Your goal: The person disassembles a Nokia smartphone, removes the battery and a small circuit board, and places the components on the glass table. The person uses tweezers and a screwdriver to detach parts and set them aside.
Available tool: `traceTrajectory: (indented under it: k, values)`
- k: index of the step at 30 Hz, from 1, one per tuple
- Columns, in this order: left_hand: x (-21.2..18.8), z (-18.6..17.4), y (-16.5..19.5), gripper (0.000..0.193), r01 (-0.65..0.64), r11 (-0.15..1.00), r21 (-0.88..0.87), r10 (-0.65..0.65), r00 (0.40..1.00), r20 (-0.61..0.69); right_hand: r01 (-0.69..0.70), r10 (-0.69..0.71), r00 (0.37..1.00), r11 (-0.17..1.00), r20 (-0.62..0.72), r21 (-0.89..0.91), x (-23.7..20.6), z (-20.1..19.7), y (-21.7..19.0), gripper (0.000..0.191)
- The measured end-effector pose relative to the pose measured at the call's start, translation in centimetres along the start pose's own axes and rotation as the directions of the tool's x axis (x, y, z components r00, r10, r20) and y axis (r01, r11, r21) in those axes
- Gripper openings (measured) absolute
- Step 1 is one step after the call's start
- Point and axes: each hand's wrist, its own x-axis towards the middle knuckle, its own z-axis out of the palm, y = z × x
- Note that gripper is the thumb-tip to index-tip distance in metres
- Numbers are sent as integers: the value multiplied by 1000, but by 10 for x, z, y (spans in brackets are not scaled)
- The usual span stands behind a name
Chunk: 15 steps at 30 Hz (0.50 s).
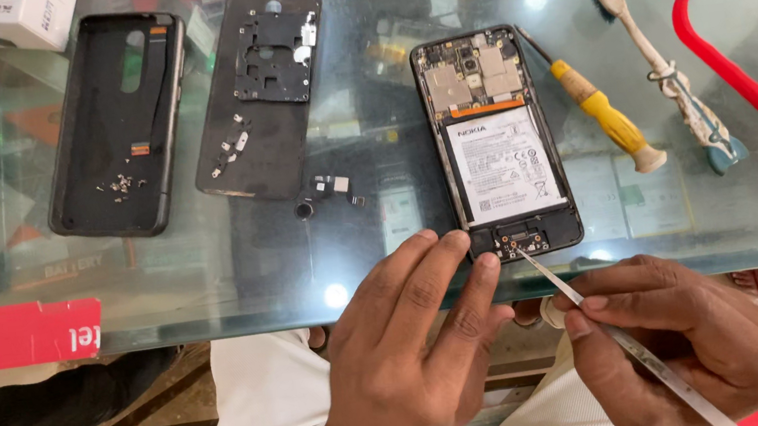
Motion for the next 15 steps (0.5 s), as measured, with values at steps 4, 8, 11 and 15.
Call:
traceTrajectory:
  k: [4,8,11,15]
  values:
    - [-29,36,-17,30,-111,941,318,146,985,-88,78,-74,995,995,-60,58,0,12,0,21]
    - [-37,72,-30,44,-79,828,554,240,944,-225,64,-65,992,998,-107,-12,2,19,0,15]
    - [-41,87,-34,47,-31,795,606,258,921,-291,84,-88,991,996,-105,-38,2,20,0,15]
    - [-40,97,-36,47,-8,792,611,280,893,-351,113,-120,986,992,-118,-62,2,23,1,15]
